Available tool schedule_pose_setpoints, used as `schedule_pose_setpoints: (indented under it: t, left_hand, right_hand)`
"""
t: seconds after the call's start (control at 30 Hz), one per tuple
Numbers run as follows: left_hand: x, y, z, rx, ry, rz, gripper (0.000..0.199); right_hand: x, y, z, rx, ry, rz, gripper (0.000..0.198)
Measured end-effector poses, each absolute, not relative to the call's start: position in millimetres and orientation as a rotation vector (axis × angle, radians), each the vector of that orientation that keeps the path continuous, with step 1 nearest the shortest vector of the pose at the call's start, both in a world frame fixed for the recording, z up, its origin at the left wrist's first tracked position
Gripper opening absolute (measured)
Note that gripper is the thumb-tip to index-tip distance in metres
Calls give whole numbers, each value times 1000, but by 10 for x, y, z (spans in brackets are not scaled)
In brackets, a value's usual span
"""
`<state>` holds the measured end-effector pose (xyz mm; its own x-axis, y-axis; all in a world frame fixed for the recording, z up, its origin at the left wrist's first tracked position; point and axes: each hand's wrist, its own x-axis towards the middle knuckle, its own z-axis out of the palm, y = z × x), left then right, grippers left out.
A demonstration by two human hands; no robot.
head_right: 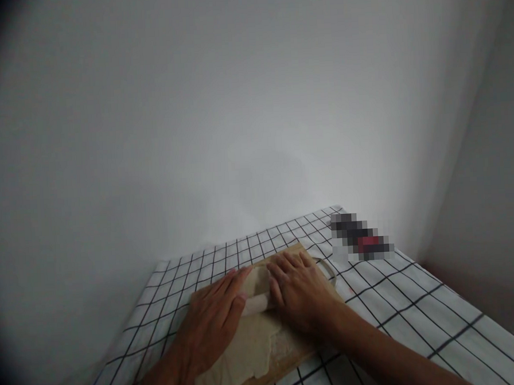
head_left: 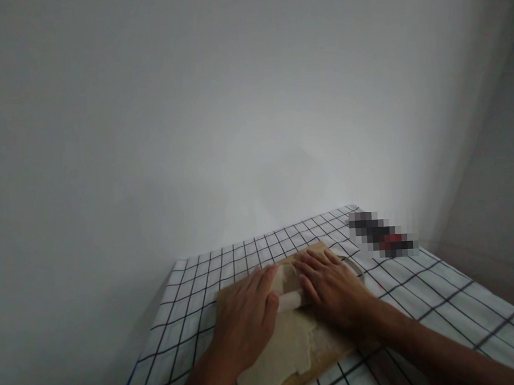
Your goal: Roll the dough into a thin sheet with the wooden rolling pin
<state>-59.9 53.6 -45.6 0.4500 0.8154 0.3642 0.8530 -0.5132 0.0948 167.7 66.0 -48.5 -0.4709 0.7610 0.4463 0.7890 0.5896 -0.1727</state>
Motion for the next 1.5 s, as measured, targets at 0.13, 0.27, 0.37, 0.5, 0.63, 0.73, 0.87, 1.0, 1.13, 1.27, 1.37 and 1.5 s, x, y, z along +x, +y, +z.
schedule_pose_setpoints:
  t: [0.13, 0.27, 0.37, 0.5, 0.63, 0.73, 0.87, 1.0, 1.13, 1.27, 1.37, 1.5]
  left_hand:
    - [-539, 599, -414, -2500, -1645, -533, 43]
    - [-527, 717, -354, -2433, -1781, -468, 38]
    - [-574, 813, -354, -2392, -1805, -431, 40]
    - [-661, 953, -370, -2399, -1766, -412, 32]
    - [-686, 1046, -329, -2405, -1820, -292, 27]
    - [-681, 1048, -306, -2399, -1799, -223, 25]
    - [-691, 997, -334, -2391, -1763, -269, 27]
    - [-687, 919, -382, -2403, -1684, -368, 35]
    - [-646, 833, -424, -2338, -1642, -466, 37]
    - [-616, 742, -460, -2309, -1592, -527, 38]
    - [-613, 658, -473, -2337, -1557, -524, 39]
    - [-641, 559, -487, -2356, -1519, -549, 40]
  right_hand:
    - [1649, 1078, -435, -1230, -2451, 1, 40]
    - [1540, 1539, -401, -1235, -2469, 65, 39]
    - [1422, 1790, -357, -1252, -2437, 54, 40]
    - [1304, 2019, -297, -1288, -2410, 17, 42]
    - [1261, 2192, -308, -1335, -2422, -18, 40]
    - [1269, 2272, -367, -1330, -2487, -13, 34]
    - [1316, 2267, -450, -1209, -2613, 7, 36]
    - [1382, 2158, -512, -1058, -2746, -13, 29]
    - [1454, 1969, -553, -1064, -2776, -45, 23]
    - [1524, 1707, -559, -1249, -2631, -55, 38]
    - [1555, 1475, -549, -1385, -2511, -64, 49]
    - [1560, 1118, -527, -1486, -2418, -109, 51]
